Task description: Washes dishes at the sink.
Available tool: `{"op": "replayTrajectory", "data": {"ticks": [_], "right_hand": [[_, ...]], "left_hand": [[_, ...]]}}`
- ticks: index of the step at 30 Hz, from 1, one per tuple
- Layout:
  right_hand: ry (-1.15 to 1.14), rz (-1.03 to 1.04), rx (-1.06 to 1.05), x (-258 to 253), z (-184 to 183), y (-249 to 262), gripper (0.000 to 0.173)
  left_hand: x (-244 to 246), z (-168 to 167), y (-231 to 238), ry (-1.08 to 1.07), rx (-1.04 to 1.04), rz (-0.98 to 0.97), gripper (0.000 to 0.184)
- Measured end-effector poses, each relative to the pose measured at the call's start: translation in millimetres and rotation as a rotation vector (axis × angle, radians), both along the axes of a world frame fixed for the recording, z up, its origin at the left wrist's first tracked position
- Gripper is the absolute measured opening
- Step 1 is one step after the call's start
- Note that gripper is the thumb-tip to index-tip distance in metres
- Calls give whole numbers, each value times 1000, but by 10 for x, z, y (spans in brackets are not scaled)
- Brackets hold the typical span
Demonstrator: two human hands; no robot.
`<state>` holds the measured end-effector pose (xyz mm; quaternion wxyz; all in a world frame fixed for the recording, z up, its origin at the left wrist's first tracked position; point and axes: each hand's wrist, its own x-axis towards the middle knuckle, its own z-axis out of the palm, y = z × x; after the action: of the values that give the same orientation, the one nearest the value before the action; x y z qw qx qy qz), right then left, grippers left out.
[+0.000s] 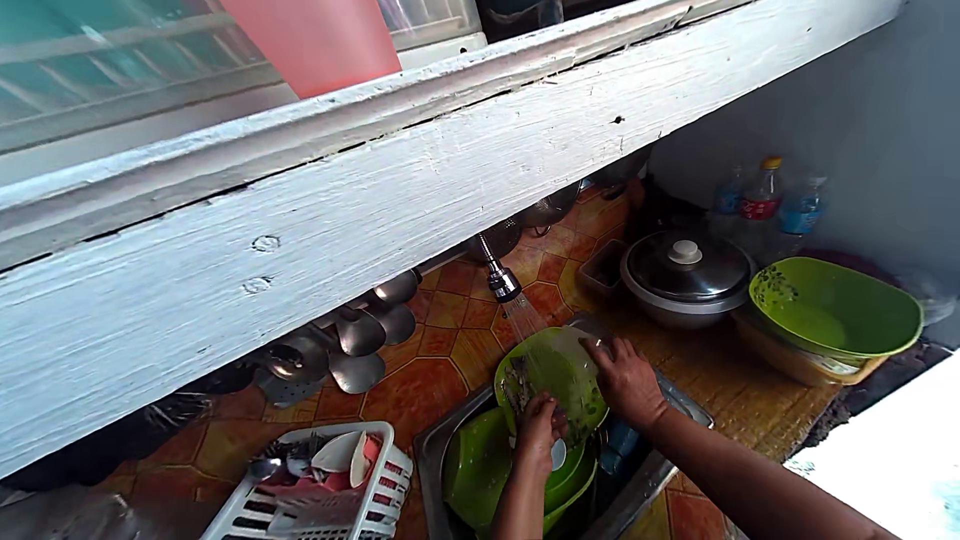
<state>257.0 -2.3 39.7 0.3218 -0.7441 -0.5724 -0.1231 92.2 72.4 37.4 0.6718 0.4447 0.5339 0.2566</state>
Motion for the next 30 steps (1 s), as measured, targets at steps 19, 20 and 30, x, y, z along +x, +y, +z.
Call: {"op": "replayTrajectory", "data": {"ticks": [19,20,30], "right_hand": [[1589,-732,383,1050,-701,-1666,45],[1578,-742,390,1093,-711,-1697,50],[346,-388,128,715,-585,-1733,45]], "left_hand": [[40,-99,352,58,4,-38,41],[12,-117,396,87,37,-52,42],[-414,-152,749,230,215,95,42]]}}
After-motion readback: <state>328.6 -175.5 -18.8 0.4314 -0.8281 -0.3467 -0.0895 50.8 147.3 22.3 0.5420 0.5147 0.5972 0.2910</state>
